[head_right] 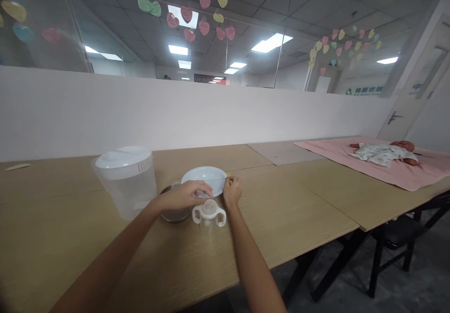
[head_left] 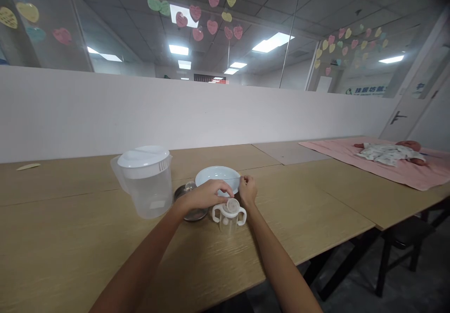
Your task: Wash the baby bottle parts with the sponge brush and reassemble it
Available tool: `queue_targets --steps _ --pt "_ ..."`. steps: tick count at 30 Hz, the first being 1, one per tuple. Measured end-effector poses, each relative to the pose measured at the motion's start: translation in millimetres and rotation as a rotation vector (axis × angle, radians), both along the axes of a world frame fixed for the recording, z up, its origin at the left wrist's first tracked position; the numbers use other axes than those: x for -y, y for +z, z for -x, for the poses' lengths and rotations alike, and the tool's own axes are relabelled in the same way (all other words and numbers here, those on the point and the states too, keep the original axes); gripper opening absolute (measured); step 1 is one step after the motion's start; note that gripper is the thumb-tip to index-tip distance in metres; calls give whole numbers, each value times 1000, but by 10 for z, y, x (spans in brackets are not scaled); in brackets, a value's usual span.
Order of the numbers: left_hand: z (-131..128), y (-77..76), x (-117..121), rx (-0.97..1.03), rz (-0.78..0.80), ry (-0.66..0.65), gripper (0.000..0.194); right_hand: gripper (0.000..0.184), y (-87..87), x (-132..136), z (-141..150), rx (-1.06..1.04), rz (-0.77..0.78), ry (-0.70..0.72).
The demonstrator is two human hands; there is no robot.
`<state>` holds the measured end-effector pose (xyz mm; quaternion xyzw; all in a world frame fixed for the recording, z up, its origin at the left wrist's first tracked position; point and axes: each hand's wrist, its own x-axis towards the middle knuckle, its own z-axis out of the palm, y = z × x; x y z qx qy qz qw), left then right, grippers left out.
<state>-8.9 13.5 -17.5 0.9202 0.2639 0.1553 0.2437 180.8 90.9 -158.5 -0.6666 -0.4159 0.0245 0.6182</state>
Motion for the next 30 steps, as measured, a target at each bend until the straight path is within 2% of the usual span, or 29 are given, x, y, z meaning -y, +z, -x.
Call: queue_targets --steps 3,6,11,17,21,24,26,30 --pt "14 53 55 6 -25 53 28 29 0 -4 5 9 11 10" --pt "-13 83 152 -1 -8 3 34 27 -2 -5 10 17 20 14" --pt "-125 -22 237 -117 -31 -58 53 26 -2 5 12 11 27 7" --pt "-161 -107 218 -203 -152 156 39 26 11 28 20 3 30 19" --pt "-94 -80 175 -246 -205 239 53 27 12 37 25 1 29 23" --pt "54 -12 56 -213 -206 264 56 27 8 34 24 -1 33 32" --pt "192 42 -55 -212 -224 344 52 27 6 33 27 -6 42 34" --pt "434 56 -276 -392 -248 512 35 27 12 42 40 -17 61 33"
